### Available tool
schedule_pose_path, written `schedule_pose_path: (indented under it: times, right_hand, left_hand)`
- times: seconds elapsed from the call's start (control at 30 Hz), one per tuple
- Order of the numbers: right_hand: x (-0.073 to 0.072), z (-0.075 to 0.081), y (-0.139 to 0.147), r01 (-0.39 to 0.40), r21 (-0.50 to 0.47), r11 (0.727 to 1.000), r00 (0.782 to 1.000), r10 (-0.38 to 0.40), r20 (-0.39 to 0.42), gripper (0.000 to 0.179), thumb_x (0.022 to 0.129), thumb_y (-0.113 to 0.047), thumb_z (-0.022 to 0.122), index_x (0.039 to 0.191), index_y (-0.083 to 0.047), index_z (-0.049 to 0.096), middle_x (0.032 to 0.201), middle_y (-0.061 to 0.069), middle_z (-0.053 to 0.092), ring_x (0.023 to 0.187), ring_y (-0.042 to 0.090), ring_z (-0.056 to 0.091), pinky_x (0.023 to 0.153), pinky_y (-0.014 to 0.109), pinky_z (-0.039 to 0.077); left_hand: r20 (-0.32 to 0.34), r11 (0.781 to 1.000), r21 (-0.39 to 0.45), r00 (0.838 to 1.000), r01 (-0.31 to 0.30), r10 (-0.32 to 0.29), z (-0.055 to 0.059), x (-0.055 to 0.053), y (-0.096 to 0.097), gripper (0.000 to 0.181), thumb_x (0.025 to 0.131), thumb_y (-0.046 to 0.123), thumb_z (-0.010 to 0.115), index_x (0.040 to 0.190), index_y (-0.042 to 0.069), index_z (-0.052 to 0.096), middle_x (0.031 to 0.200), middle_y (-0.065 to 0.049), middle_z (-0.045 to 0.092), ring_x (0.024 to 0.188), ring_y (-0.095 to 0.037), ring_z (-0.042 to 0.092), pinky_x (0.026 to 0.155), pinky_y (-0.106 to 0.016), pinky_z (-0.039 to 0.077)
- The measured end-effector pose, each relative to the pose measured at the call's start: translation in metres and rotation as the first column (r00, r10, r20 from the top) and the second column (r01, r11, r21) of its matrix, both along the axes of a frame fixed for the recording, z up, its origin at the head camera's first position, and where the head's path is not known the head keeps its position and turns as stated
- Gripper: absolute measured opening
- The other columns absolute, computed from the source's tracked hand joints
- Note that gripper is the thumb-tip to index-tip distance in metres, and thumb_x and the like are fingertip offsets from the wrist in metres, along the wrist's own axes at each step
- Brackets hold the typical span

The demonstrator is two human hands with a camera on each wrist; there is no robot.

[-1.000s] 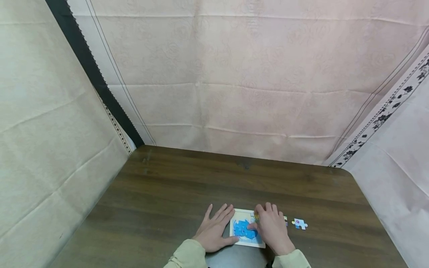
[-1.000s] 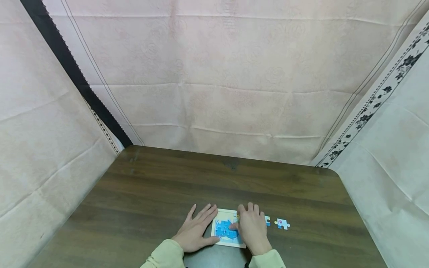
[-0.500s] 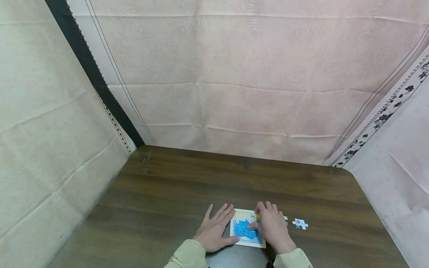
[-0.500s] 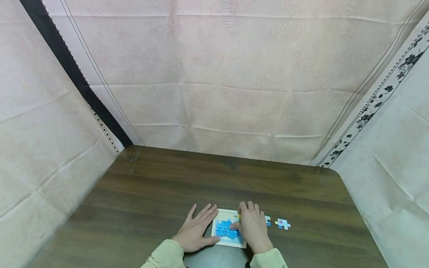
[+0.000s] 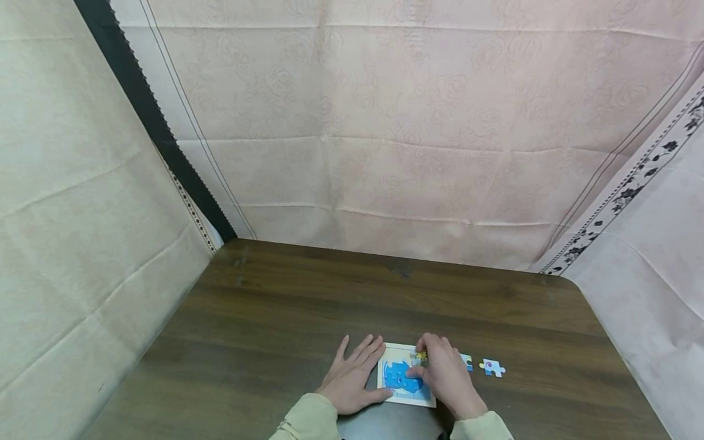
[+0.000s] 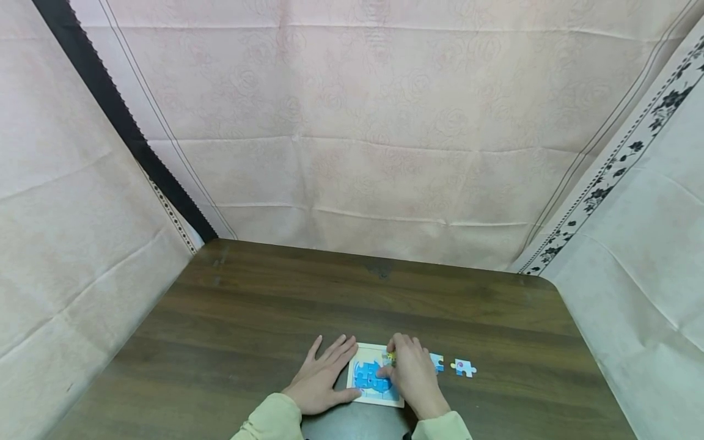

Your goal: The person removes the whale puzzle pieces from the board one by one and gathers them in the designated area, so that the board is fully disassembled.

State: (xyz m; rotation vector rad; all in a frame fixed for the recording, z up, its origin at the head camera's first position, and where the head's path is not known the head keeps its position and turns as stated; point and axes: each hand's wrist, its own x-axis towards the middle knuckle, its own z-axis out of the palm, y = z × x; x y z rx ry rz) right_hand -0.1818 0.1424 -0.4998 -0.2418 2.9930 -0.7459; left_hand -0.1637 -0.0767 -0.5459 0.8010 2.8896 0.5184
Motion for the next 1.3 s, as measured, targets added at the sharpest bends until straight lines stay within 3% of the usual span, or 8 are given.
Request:
schedule_pose_path:
  times: [0.2,0.3,0.43,0.57,0.9,1.3]
  right_hand:
    - [0.002,-0.005,0.001,-0.011,-0.043,0.999,1.0,0.011,0.0,0.025,0.075,-0.017,0.085,0.088,-0.018,0.064,0.086,-0.005,0.058,0.078,0.017,0.05,0.074,0.039,0.052]
    - [0.001,-0.008,0.002,-0.005,-0.08,0.997,1.0,0.006,0.007,0.021,0.08,-0.01,0.08,0.089,-0.018,0.063,0.084,-0.006,0.055,0.076,0.015,0.049,0.071,0.035,0.05]
    - [0.0,-0.01,0.005,0.013,-0.141,0.99,0.999,-0.008,0.041,0.022,0.083,-0.006,0.076,0.095,-0.015,0.06,0.081,-0.004,0.053,0.072,0.015,0.048,0.064,0.031,0.047]
    - [0.0,-0.01,0.005,0.034,-0.187,0.982,0.997,-0.019,0.08,0.027,0.084,-0.004,0.075,0.106,-0.011,0.059,0.084,-0.002,0.058,0.071,0.015,0.051,0.067,0.035,0.052]
    - [0.002,-0.005,0.004,-0.024,-0.121,0.992,0.999,0.028,0.035,0.019,0.085,-0.005,0.074,0.1,-0.013,0.065,0.085,-0.002,0.064,0.071,0.014,0.054,0.074,0.042,0.054]
    - [0.008,0.0,0.001,-0.044,-0.011,0.999,0.998,0.043,-0.05,0.021,0.081,-0.004,0.077,0.09,-0.016,0.061,0.078,-0.004,0.064,0.063,0.012,0.051,0.065,0.038,0.052]
  left_hand:
    - [-0.002,1.0,-0.014,1.0,-0.006,0.006,-0.001,0.0,0.0,0.089,0.088,0.078,0.035,0.156,0.021,0.024,0.161,0.005,0.018,0.148,-0.016,0.01,0.114,-0.06,0.001]
    - [-0.002,1.0,-0.017,1.0,-0.014,0.014,-0.001,0.0,0.001,0.09,0.087,0.078,0.036,0.156,0.022,0.024,0.161,0.006,0.018,0.148,-0.015,0.01,0.114,-0.06,0.0]
    - [0.004,1.0,-0.008,1.0,-0.016,0.016,0.0,0.0,0.001,0.09,0.087,0.078,0.037,0.156,0.021,0.025,0.161,0.005,0.019,0.148,-0.016,0.011,0.114,-0.06,0.001]
    - [0.012,1.0,-0.013,1.0,-0.018,0.019,0.002,0.0,0.001,0.089,0.087,0.077,0.038,0.156,0.021,0.025,0.161,0.005,0.02,0.148,-0.017,0.011,0.114,-0.06,0.001]
    - [0.006,0.999,-0.025,1.0,-0.021,0.021,-0.001,-0.002,0.001,0.089,0.087,0.078,0.036,0.156,0.023,0.023,0.161,0.007,0.017,0.148,-0.015,0.009,0.114,-0.059,-0.001]
    - [0.021,0.999,-0.029,0.999,-0.029,0.03,-0.001,-0.001,0.002,0.09,0.086,0.079,0.037,0.156,0.024,0.023,0.161,0.008,0.017,0.148,-0.014,0.008,0.114,-0.059,-0.002]
